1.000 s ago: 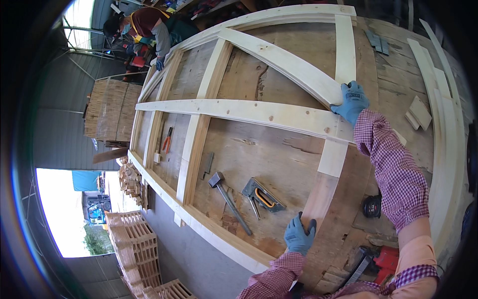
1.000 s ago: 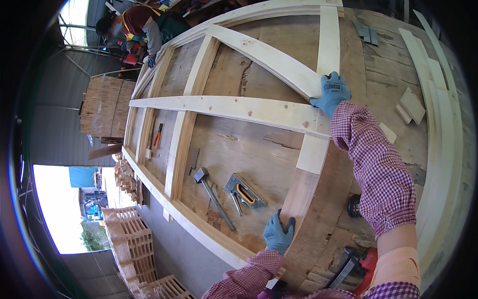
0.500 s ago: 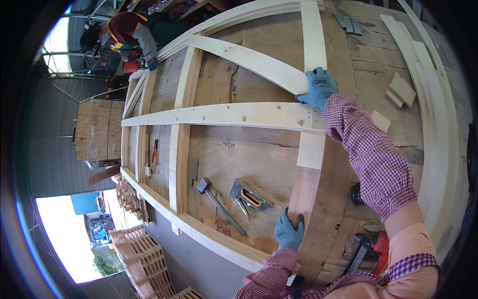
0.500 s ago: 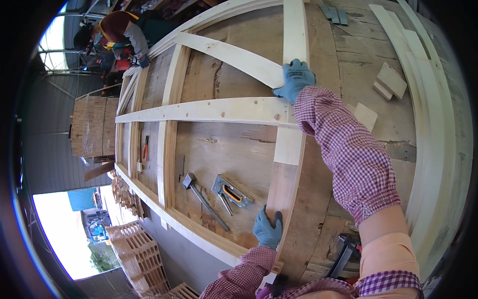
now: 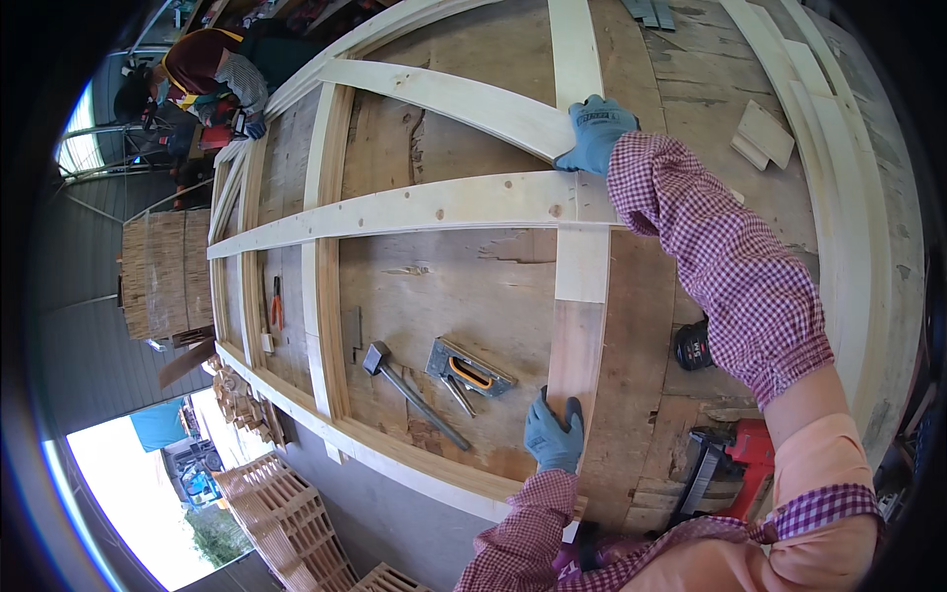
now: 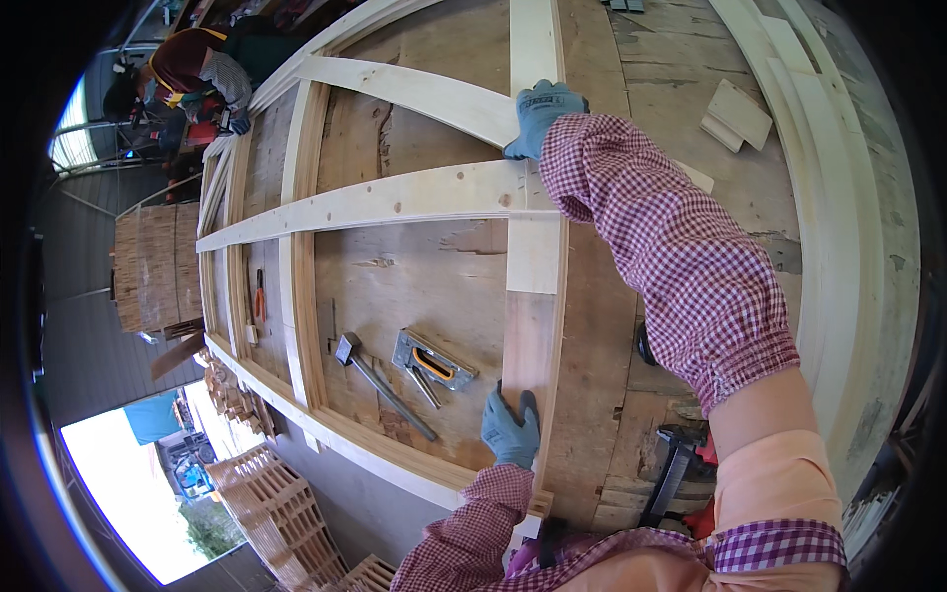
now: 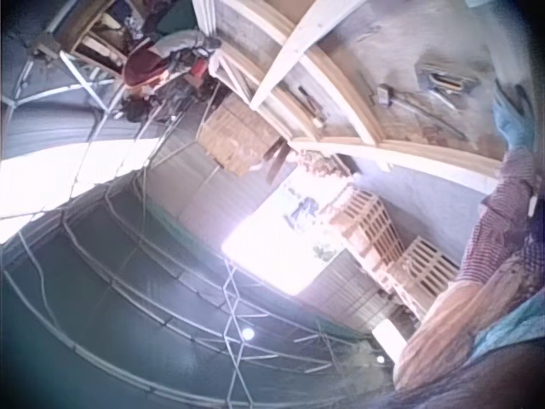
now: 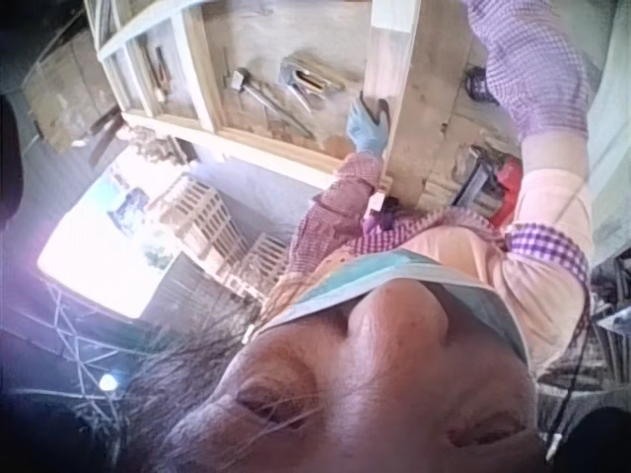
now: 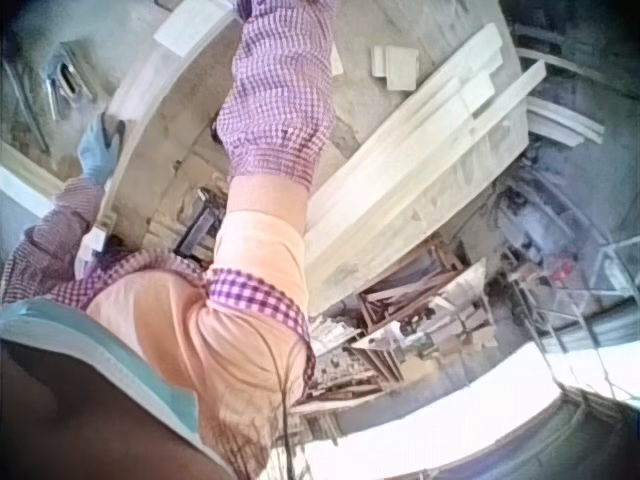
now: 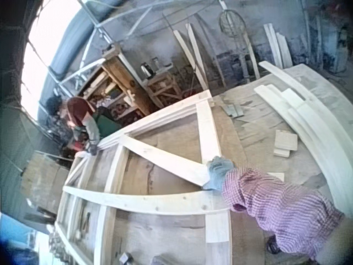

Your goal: The person assembles a wooden frame by placing small wooden blocks and planks onto a larger frame and securing them with a nail gun. They repeatedly position pieces and drive nails to join the components.

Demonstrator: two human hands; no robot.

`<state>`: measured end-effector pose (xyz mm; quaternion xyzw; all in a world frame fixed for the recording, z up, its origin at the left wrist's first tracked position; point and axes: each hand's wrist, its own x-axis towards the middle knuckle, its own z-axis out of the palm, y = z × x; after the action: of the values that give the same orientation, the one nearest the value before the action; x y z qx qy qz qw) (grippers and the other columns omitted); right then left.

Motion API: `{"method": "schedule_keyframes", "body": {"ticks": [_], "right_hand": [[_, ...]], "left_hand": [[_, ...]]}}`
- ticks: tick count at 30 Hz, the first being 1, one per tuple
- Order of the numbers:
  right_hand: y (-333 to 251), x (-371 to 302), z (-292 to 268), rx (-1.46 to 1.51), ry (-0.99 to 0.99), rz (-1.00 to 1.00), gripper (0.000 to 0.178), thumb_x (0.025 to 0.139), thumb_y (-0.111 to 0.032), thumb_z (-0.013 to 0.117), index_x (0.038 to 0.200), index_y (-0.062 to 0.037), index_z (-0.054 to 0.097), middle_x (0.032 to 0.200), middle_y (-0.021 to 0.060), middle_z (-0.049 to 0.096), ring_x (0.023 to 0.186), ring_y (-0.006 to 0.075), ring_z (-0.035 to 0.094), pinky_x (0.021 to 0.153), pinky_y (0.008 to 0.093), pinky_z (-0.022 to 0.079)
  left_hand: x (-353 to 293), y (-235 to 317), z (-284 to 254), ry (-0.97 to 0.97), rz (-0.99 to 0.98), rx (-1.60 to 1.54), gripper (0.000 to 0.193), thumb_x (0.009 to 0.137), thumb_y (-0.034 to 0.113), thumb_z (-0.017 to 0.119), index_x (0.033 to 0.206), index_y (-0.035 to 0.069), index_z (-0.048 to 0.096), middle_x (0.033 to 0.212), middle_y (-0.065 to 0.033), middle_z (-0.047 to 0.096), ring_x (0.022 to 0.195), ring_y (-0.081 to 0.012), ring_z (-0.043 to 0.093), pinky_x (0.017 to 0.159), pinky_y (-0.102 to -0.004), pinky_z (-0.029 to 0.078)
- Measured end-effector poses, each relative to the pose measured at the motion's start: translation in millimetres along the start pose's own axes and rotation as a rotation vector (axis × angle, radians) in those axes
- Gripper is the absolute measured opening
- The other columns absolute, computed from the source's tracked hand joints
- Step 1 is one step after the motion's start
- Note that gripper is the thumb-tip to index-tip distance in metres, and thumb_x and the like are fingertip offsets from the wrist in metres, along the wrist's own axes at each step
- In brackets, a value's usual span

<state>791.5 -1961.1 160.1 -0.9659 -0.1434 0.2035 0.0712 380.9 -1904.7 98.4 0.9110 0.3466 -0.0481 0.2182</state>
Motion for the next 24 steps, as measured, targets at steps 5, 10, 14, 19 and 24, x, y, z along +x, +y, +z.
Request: {"method": "schedule_keyframes", "body": {"ticks": [5,10,14,19,24], "right_hand": [[19,10,1,0.097,0.119,-0.066,0.080,0.068,-0.061,0.067,0.128,-0.0115,0.047,0.125,0.0129,0.048,0.116,0.0294,0.047,0.092,0.0413,0.043],[126,-39,21,1.119,0.591,-0.063,0.059,0.080,-0.039,0.067,0.127,-0.0081,0.049,0.114,0.0118,0.056,0.100,0.0186,0.055,0.083,0.0291,0.046],[204,-198,69,1.287,0.550,-0.070,0.041,0.086,0.001,0.057,0.125,-0.0031,0.048,0.112,0.0054,0.055,0.100,0.0106,0.053,0.086,0.0220,0.045],[229,-444,130,0.930,0.516,0.298,0.048,0.084,0.005,0.054,0.130,-0.0031,0.045,0.122,0.0111,0.050,0.109,0.0194,0.052,0.093,0.0294,0.041],[203,-575,199,0.643,0.307,0.634,0.056,0.076,-0.010,0.067,0.127,-0.0014,0.046,0.120,0.0164,0.050,0.109,0.0266,0.050,0.092,0.0347,0.040]], "left_hand": [[2,-3,5,0.057,0.041,-0.013,0.045,0.079,0.026,0.063,0.115,0.002,0.050,0.091,-0.0152,0.058,0.081,-0.0314,0.056,0.073,-0.0400,0.044],[-1,3,3,0.077,0.012,-0.017,0.042,0.081,0.030,0.062,0.112,0.003,0.052,0.093,-0.0160,0.060,0.083,-0.0318,0.058,0.074,-0.0395,0.045],[-4,-3,6,0.089,-0.006,-0.018,0.042,0.082,0.032,0.061,0.112,0.004,0.052,0.093,-0.0152,0.060,0.082,-0.0307,0.058,0.073,-0.0388,0.046],[0,2,4,0.056,0.013,0.000,0.044,0.082,0.037,0.060,0.110,0.003,0.052,0.094,-0.0146,0.060,0.083,-0.0309,0.059,0.072,-0.0403,0.046],[0,-7,9,0.085,0.052,0.018,0.043,0.083,0.035,0.059,0.111,0.003,0.051,0.090,-0.0151,0.061,0.080,-0.0308,0.060,0.070,-0.0395,0.046]]}}
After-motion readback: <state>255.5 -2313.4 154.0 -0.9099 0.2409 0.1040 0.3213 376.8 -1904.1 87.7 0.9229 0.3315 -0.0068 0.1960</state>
